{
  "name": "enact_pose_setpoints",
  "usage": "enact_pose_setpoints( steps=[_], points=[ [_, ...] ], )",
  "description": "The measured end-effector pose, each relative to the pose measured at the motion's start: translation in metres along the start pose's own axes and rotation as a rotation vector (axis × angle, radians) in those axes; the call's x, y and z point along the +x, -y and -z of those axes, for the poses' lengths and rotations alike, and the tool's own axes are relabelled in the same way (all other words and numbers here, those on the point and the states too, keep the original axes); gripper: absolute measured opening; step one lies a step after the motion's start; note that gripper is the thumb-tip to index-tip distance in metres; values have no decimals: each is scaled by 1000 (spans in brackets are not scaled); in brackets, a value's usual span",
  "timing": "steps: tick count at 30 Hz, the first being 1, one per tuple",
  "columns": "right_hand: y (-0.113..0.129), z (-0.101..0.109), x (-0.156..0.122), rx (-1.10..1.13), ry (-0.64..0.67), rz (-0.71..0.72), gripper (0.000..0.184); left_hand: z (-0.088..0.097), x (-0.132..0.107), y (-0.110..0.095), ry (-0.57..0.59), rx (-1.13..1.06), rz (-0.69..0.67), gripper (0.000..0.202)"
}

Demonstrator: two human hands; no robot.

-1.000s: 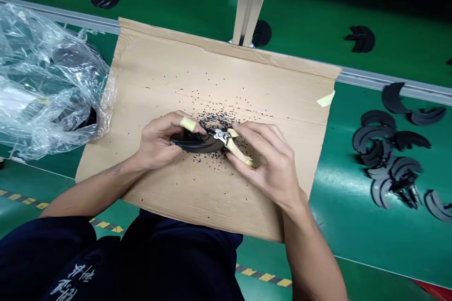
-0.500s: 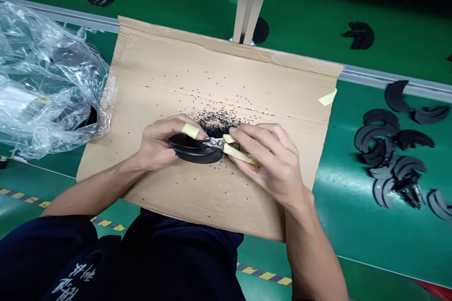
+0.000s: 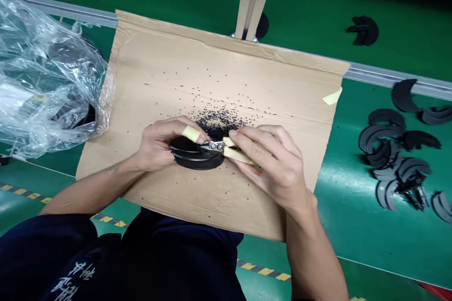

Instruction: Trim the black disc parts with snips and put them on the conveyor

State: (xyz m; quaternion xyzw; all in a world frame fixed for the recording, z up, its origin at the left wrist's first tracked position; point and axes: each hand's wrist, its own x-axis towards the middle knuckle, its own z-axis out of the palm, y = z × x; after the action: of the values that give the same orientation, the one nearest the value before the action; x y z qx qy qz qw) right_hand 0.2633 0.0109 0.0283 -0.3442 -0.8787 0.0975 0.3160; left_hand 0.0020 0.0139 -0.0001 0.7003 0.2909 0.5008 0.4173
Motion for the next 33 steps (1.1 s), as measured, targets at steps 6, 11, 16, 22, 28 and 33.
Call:
enact_pose_setpoints(
  steps=[6,11,16,22,28,33],
  points=[
    [1,0,-2,-71,7,3,58,-3,-2,1,-55,-27,47,13],
    [3,3,-3,-67,42,-15,55,-5,-4,-1,-79,-23,72,11],
    [8,3,-4,-97,58,-8,52,-6,-6,0,-92,-12,56,11],
    [9,7,1,179,25,-146,42,-11,-3,-6,-110,1,186,21],
    [-14,38,-26,-237,73,-279,40,45,32,-26,-14,155,368,55],
    [-26,36,-76,-387,113,-334,48,123,111,-14,90,645,236,64]
  ],
)
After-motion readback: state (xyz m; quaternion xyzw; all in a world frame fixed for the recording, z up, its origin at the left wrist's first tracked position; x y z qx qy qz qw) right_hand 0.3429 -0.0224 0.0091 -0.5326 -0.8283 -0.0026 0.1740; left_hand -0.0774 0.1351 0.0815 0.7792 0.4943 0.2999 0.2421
